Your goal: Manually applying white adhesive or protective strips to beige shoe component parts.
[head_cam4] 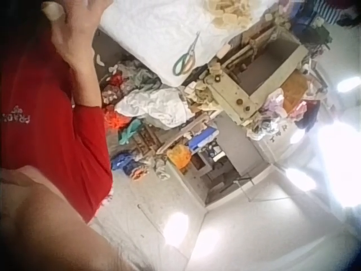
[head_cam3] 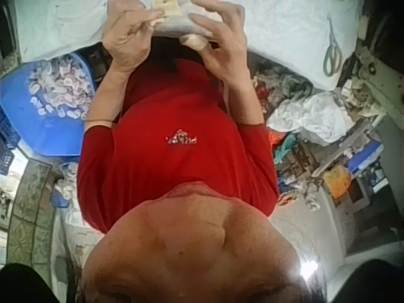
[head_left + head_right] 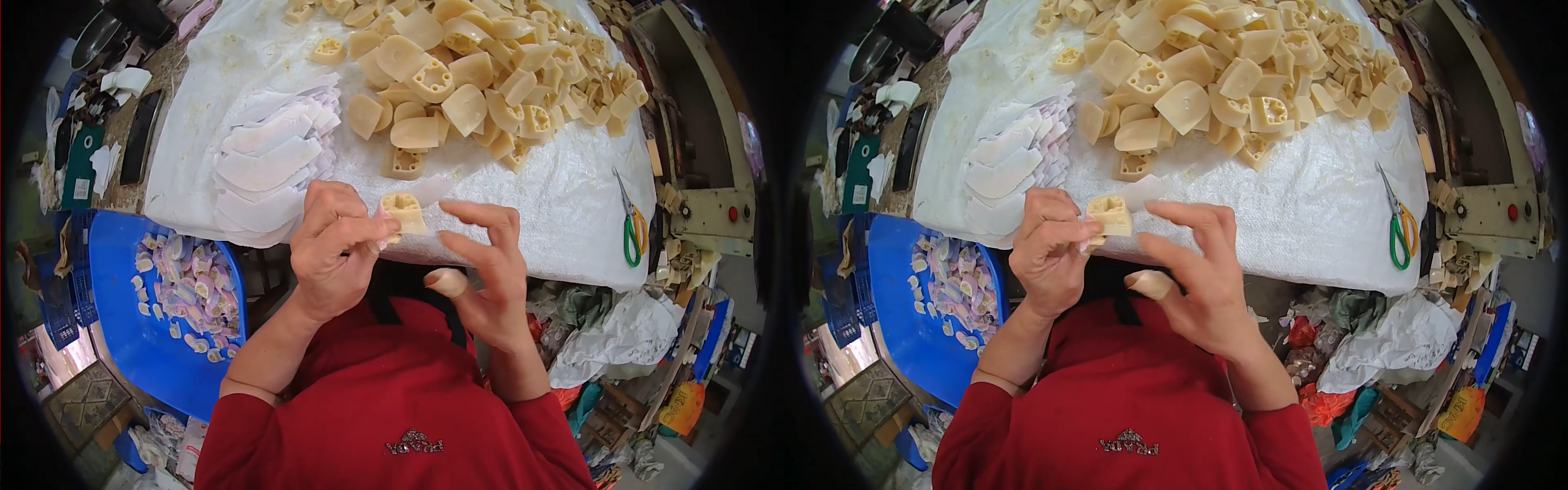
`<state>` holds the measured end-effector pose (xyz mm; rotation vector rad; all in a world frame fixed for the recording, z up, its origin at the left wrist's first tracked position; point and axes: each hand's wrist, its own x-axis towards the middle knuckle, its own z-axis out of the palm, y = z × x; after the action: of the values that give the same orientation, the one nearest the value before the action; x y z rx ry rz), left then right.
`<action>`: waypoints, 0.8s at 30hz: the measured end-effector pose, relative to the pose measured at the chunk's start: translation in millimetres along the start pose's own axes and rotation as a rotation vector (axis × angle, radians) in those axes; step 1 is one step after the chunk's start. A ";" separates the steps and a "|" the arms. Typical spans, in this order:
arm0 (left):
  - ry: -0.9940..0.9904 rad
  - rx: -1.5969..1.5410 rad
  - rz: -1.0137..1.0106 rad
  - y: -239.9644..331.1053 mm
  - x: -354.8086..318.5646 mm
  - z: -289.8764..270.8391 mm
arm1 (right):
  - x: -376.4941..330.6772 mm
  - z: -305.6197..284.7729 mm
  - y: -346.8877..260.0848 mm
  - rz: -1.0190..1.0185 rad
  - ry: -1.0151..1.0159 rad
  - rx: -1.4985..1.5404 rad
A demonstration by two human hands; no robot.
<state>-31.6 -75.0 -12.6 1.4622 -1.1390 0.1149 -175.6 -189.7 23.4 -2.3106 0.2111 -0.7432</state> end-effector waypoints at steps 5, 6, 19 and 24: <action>-0.010 -0.195 0.007 15.1 4.1 3.1 | -28.2 21.9 10.7 0.567 0.186 0.829; -0.014 -0.200 0.004 18.6 2.4 6.0 | -29.4 26.4 6.5 0.716 0.265 1.124; -0.309 0.213 0.213 23.0 -3.1 14.3 | -28.7 15.7 -1.6 0.718 0.225 1.161; -0.378 0.327 0.183 31.3 0.7 17.7 | -24.6 18.4 -3.0 0.707 0.147 0.832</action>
<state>-61.8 -83.4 5.1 1.7101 -1.6214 0.1622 -185.5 -168.6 3.2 -1.2620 0.6126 -0.4878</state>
